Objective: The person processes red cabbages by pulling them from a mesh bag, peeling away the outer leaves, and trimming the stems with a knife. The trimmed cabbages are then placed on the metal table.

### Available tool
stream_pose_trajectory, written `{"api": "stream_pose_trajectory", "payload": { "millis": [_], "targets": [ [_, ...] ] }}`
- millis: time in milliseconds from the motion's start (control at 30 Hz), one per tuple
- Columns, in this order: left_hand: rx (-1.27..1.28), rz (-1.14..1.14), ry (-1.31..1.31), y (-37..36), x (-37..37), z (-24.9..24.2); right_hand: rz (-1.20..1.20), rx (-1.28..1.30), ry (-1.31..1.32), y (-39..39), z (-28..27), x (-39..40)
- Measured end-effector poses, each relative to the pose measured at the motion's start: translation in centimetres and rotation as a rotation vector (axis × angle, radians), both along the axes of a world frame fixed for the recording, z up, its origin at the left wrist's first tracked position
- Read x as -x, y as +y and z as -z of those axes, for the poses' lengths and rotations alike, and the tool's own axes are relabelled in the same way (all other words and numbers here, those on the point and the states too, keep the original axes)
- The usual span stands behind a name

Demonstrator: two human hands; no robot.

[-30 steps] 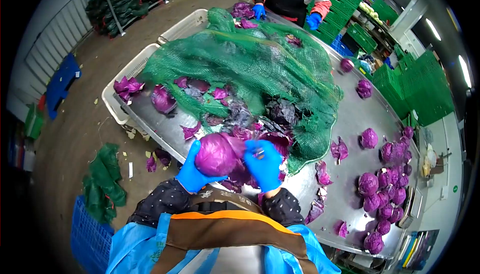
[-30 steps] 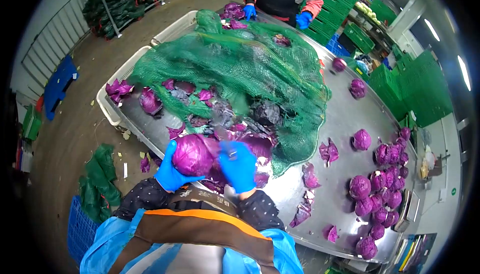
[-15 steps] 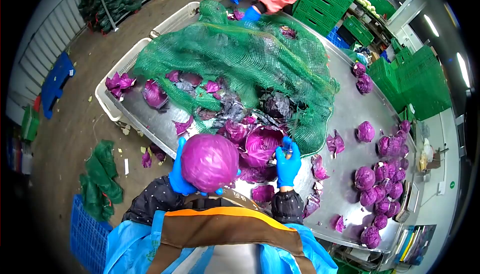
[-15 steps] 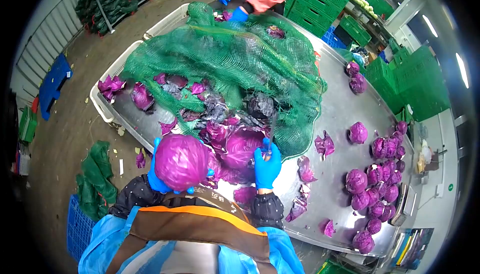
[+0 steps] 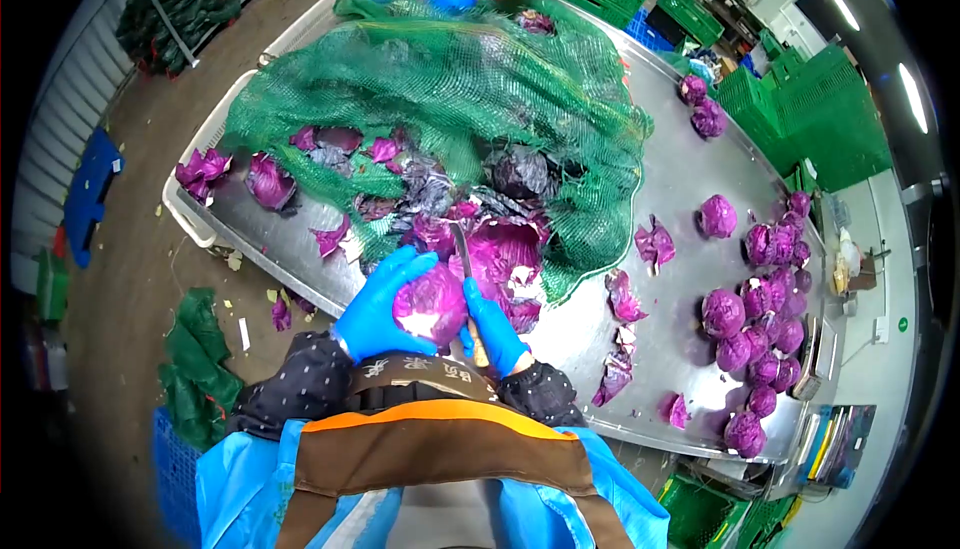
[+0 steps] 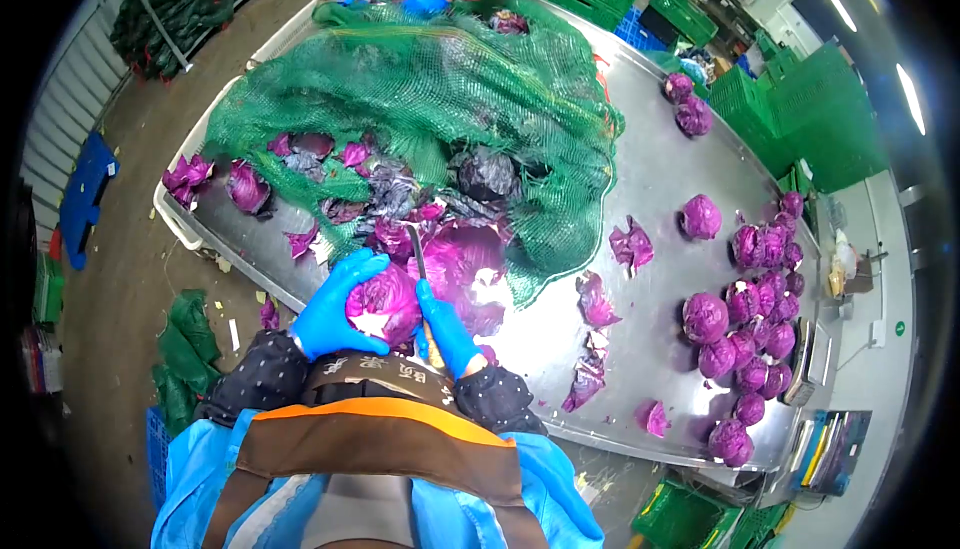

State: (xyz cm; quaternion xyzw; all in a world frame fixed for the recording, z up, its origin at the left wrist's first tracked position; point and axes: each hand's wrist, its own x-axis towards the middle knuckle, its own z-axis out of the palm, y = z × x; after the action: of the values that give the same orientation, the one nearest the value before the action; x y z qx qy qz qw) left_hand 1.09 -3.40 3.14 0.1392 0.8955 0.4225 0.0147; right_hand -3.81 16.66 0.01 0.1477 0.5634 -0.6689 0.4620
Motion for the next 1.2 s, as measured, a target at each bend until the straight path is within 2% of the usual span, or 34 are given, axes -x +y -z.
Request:
{"api": "stream_pose_trajectory", "payload": {
  "millis": [33, 67, 100, 133, 167, 233, 267, 333, 367, 400, 467, 500, 533, 633, 733, 867, 933, 967, 1000, 1067, 1133, 1200],
  "targets": [
    [-0.138, -0.114, -0.054, 0.6, 0.3, 2.0, 0.011, -0.055, 0.218, -0.1, 0.2, 0.2],
    [-0.276, -0.229, -0.11, 1.1, 0.5, 3.7, -0.079, -0.346, 0.583, 0.4, 1.3, 0.4],
    [-0.3, -0.383, -0.252, 2.3, 1.1, 4.3, -0.091, -0.459, 0.836, 0.7, 1.6, 0.1],
    [-0.231, -0.393, -0.214, 2.5, 1.7, 4.7, -0.109, -0.57, 1.091, 1.0, 1.8, -0.2],
    [-0.141, -0.39, -0.209, 2.7, 1.8, 4.8, -0.161, -0.562, 1.13, 1.6, 1.8, -0.7],
    [-0.06, -0.394, -0.22, 3.3, 1.9, 4.1, -0.315, -0.57, 1.139, 2.4, 1.0, -1.6],
    [-0.022, -0.398, -0.229, 3.3, 2.1, 4.3, -0.317, -0.573, 1.133, 2.7, 0.8, -1.5],
    [0.02, -0.381, -0.249, 3.4, 2.1, 5.0, -0.428, -0.676, 1.215, 2.9, -0.4, -1.2],
    [0.038, -0.373, -0.24, 3.3, 2.3, 5.6, -0.535, -0.738, 1.132, 2.8, -1.2, -1.0],
    [0.057, -0.364, -0.227, 3.2, 2.5, 5.8, -0.524, -0.746, 1.128, 2.6, -0.6, -0.9],
    [0.083, -0.362, -0.249, 3.8, 2.2, 4.9, -0.204, -0.657, 0.985, 1.0, 2.6, 0.2],
    [0.088, -0.334, -0.229, 3.9, 1.9, 4.8, 0.06, -0.589, 0.938, 0.1, 5.7, 1.3],
    [0.093, -0.313, -0.2, 3.7, 2.0, 4.9, 0.142, -0.616, 1.2, -0.3, 8.0, 2.1],
    [0.083, -0.331, -0.255, 2.7, 2.1, 4.6, -0.195, -0.601, 0.99, 0.3, 1.9, 1.0],
    [0.072, -0.345, -0.334, 2.8, 2.9, 4.3, -0.433, -0.687, 1.138, 2.1, -0.1, 0.0],
    [0.11, -0.333, -0.348, 3.4, 2.9, 4.8, -0.425, -0.734, 1.105, 1.7, 2.3, -0.9],
    [0.197, -0.348, -0.333, 4.0, 3.1, 3.9, 0.072, -0.536, 1.024, -0.2, 5.4, 0.8],
    [0.163, -0.363, -0.36, 3.9, 3.1, 3.9, 0.125, -0.505, 1.104, -0.5, 6.0, 1.2],
    [0.13, -0.349, -0.359, 3.6, 3.1, 3.4, 0.012, -0.567, 1.011, -0.3, 5.9, 1.1],
    [0.118, -0.337, -0.323, 3.6, 2.7, 3.6, -0.145, -0.635, 1.024, 0.3, 2.8, 0.9],
    [0.123, -0.33, -0.296, 3.8, 2.3, 4.1, -0.179, -0.654, 1.125, -0.2, 0.1, 2.0],
    [0.134, -0.32, -0.253, 3.8, 1.9, 4.1, -0.3, -0.76, 1.236, -0.5, 1.2, 4.3]
  ]
}}
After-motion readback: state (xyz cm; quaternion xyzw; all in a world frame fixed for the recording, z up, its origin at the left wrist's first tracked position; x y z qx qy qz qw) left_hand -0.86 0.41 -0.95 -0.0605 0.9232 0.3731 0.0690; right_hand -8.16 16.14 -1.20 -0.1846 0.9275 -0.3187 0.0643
